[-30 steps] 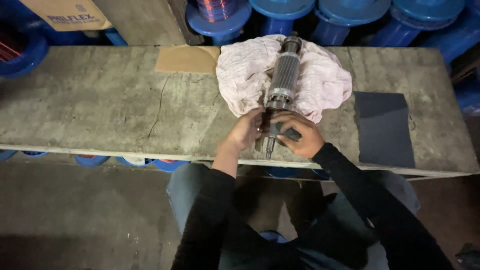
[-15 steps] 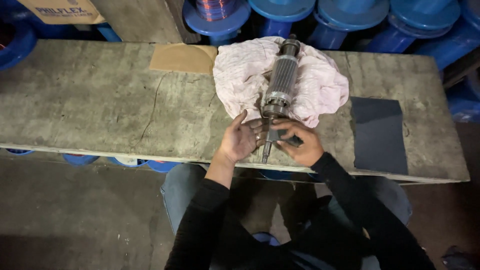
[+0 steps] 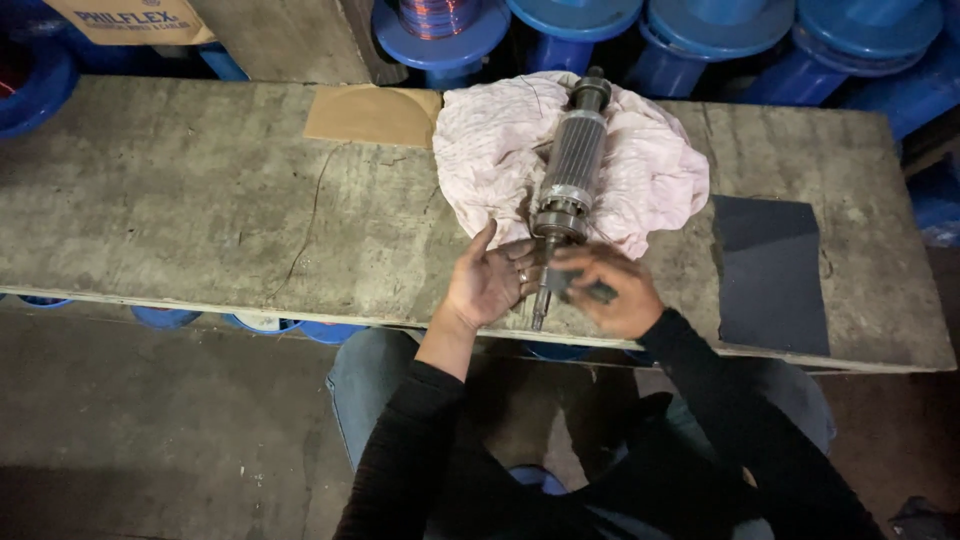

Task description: Sanding and cleaning the metal shaft of a motor rotor using sandpaper at a workbench.

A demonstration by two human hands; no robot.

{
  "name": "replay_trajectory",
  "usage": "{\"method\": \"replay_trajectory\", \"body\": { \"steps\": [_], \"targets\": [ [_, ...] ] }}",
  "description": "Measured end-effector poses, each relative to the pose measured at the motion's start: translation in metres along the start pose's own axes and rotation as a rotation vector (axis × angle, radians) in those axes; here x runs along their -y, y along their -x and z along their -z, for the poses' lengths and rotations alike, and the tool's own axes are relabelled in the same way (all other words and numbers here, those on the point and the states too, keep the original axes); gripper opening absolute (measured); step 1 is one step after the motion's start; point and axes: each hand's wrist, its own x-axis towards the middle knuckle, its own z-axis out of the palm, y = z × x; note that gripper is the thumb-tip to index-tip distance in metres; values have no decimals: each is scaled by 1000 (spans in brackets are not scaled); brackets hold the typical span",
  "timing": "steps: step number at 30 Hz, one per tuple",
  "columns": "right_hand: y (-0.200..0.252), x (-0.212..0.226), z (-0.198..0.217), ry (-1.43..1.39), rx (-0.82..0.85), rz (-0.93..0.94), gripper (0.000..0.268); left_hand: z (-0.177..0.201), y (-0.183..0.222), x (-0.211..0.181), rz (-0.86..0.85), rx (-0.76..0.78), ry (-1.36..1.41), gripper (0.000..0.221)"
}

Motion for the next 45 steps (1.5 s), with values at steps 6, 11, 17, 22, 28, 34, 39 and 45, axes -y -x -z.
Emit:
{"method": "replay_trajectory", "body": {
  "steps": [6,11,17,22,28,34,39,45],
  "targets": [
    [5,11,-9,10,-2,-8,22,28,-7,6,-1,-59,-7,73],
    [-2,7,2,-22,13,-47,19,65,-19,12,4,-82,-5,68],
    [-7,14,-4,-47,7,-4,19,48,-17,15,-64,-181,-50,56],
    [-9,12,-3,-1,3,-19,18,40,-17,15,-36,-231,-142,59],
    [-17,11,-2,-1,42,-59,17,13,-13,13,-24,-246,-122,54],
    [-7,10,-9,-63,11,8,18,65,-26,16,-47,-238,-137,60],
    [-11,9,-5,-12,-19,-9,16,43,-17,13,-19,-171,-80,71],
    [-2,-14,0,-84,-3,-11,17,51,-19,14,-31,-140,-16,73]
  ]
}}
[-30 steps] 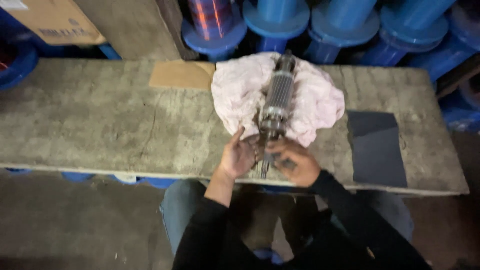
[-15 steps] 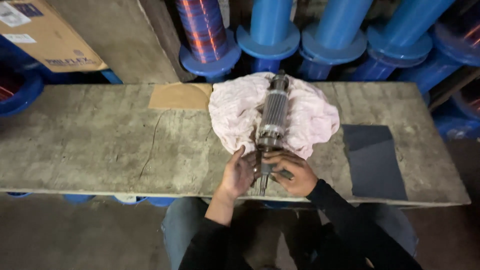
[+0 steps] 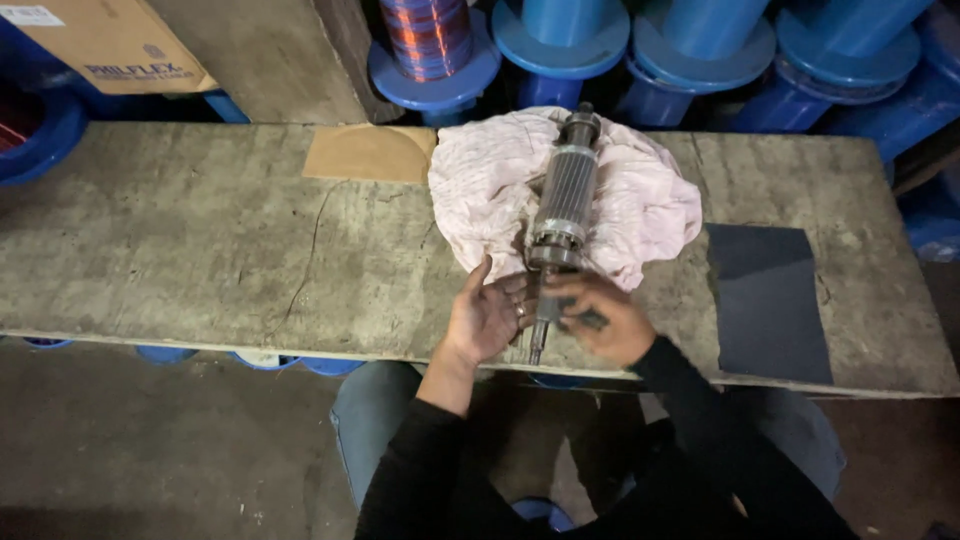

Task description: Sanding and cleaning the metal shaft of a motor rotor using sandpaper at a workbench.

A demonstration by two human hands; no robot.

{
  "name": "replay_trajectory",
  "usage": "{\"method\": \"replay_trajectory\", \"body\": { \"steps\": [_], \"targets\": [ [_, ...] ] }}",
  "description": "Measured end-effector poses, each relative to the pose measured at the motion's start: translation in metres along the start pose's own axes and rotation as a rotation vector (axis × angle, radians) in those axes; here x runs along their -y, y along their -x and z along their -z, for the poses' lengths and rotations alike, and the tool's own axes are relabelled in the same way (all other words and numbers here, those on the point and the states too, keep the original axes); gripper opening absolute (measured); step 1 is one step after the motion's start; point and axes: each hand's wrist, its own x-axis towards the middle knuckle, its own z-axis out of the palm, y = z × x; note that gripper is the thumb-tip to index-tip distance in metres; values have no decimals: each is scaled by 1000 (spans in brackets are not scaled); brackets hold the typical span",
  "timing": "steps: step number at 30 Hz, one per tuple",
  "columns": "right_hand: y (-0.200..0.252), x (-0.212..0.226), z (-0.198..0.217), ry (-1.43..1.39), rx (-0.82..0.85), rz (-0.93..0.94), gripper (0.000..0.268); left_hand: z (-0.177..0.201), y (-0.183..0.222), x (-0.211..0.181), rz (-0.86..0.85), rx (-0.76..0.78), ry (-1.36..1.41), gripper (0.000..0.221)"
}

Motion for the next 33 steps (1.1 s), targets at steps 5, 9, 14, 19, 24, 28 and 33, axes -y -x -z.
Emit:
{"method": "replay_trajectory", "body": {
  "steps": [5,9,14,19,24,28,33],
  "targets": [
    [-5,30,-9,103,-21,12,16,-10,7,-1,-9,19,-6,78],
    [-6,29,-5,54,-9,-5,17,-18,10,-5,10,23,-16,75],
    [2,25,-10,81,-38,8,18,6,2,0,-2,21,-34,76],
    [0,30,-6,40,-33,-51,18,9,-2,0,7,20,-43,75],
    [1,29,-9,54,-44,-45,21,3,2,0,-1,33,-62,74],
    [3,34,-8,12,-47,-29,18,4,-1,-1,5,51,-61,77],
    [-2,29,-6,42,-55,-38,17,7,-1,-1,-1,23,-77,76]
  ]
}}
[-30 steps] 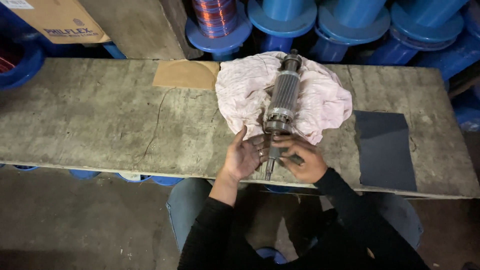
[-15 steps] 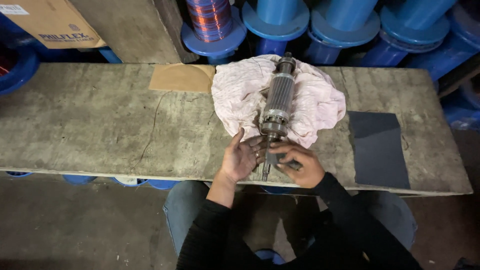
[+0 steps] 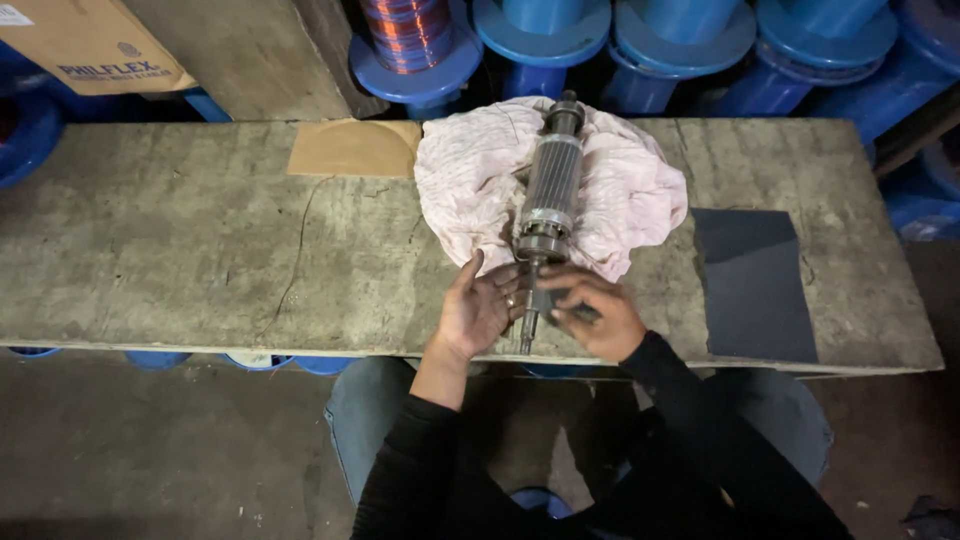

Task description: Sanding and cleaning the metal shaft of a motor rotor using sandpaper at a workbench.

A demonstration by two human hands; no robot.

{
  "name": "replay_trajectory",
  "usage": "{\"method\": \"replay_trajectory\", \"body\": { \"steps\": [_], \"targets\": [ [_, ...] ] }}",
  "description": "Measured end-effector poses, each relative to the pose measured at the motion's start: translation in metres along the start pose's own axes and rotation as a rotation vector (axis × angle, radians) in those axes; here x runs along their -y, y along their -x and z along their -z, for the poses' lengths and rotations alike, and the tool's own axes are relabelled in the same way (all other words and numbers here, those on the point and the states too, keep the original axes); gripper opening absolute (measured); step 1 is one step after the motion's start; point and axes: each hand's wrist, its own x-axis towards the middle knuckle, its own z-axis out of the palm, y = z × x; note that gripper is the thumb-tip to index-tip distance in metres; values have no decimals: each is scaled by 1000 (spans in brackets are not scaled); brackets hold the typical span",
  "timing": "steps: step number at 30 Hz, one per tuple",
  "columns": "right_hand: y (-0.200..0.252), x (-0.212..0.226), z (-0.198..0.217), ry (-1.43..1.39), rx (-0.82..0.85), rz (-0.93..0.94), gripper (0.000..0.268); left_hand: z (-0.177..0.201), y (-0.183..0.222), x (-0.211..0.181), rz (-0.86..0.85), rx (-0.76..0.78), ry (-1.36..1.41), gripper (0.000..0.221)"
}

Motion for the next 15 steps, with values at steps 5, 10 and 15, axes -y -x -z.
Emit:
{"method": "replay_trajectory", "body": {
  "steps": [5,10,15],
  "targets": [
    [8,-5,-2,-31,31,-5,18,-1,1,0,-10,-48,28,72],
    [0,0,-2,-24,0,18,22,4,-1,2,1,-22,16,73],
    [11,-2,-6,-32,20,3,21,13,-2,3,-3,-16,33,74]
  ]
}}
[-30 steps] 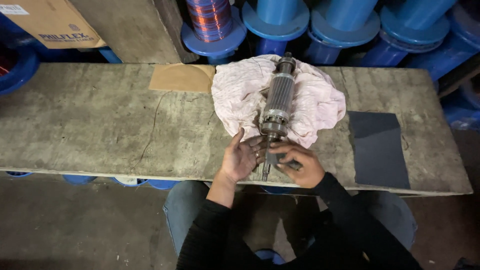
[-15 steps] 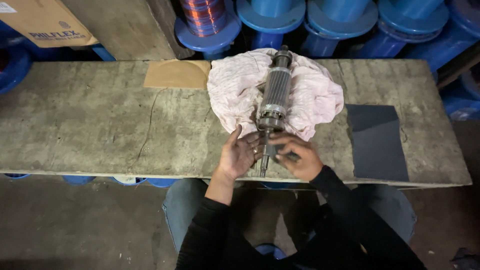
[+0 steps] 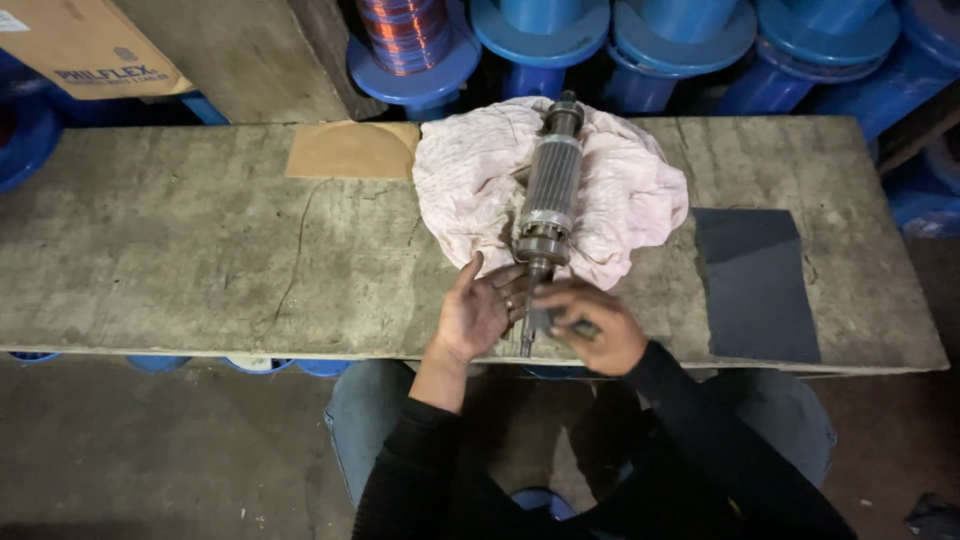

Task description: Sanding and cleaning the metal shaft of a motor rotor using sandpaper at a workbench.

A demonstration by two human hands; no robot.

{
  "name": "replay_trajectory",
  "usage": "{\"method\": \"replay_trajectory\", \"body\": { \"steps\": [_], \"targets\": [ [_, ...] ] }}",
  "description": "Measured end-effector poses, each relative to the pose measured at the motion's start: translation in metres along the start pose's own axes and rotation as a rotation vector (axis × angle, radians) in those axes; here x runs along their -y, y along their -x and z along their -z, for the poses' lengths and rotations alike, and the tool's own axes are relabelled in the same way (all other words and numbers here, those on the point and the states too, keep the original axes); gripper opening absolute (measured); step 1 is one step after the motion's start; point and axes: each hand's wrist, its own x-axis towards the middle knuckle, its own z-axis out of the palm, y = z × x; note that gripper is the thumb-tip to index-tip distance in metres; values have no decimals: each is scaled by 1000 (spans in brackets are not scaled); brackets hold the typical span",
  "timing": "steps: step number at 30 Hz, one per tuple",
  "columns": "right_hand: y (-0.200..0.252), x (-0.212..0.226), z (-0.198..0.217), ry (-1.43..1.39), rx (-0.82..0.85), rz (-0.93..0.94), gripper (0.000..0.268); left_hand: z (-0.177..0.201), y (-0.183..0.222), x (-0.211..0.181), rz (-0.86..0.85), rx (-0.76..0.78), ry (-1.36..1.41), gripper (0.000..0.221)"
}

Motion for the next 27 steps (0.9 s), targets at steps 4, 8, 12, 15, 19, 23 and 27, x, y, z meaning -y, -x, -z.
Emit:
{"method": "replay_trajectory", "body": {
  "steps": [4,8,12,15,19,23,27],
  "targets": [
    [-10,-1,5,34,-37,33,20,-12,4,0,1,-7,-9,70],
    [-6,13,0,69,-15,-9,22,-33,11,-4,-3,4,5,69],
    [-12,0,6,24,-13,-13,18,-56,20,-10,-6,29,22,67],
    [-9,-3,5,75,-21,-19,20,-30,10,-4,-7,17,6,69],
    [-1,1,-1,47,-8,23,19,-33,12,-7,-9,-2,-18,76],
    [-11,-6,10,-34,-10,31,17,-19,6,-1,-4,-8,-10,70],
    [1,-12,2,-29,-8,8,18,-32,11,-4,-10,-10,-12,68]
  ]
}}
